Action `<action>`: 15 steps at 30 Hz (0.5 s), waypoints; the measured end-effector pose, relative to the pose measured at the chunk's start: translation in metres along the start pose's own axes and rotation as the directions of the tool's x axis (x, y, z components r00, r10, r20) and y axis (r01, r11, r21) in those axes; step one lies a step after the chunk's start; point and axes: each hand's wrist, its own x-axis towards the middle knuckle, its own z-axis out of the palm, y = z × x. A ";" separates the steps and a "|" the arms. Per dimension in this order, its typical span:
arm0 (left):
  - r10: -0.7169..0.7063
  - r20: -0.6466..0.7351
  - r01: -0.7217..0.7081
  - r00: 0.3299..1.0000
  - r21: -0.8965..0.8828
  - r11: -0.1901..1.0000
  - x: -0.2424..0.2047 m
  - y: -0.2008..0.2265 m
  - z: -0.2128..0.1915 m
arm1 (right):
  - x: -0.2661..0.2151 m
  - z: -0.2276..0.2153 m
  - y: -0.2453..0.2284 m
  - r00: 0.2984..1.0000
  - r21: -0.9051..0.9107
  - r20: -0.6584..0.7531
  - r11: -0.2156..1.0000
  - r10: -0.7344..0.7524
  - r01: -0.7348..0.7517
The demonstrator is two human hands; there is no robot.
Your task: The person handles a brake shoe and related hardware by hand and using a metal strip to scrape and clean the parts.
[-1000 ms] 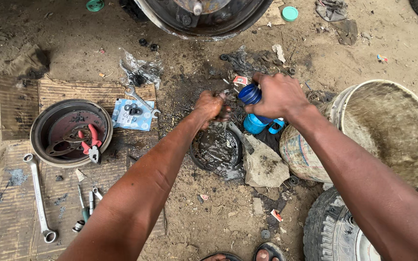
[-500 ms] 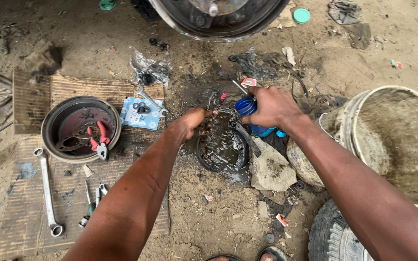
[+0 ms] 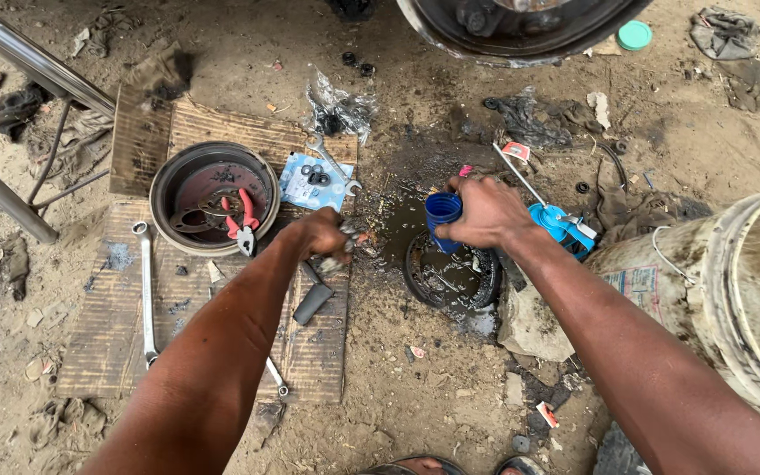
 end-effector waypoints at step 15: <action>-0.502 -0.413 0.213 0.760 -0.572 0.792 0.091 -0.082 0.015 | 0.021 0.030 0.012 0.993 0.018 0.113 1.000 0.013 -0.015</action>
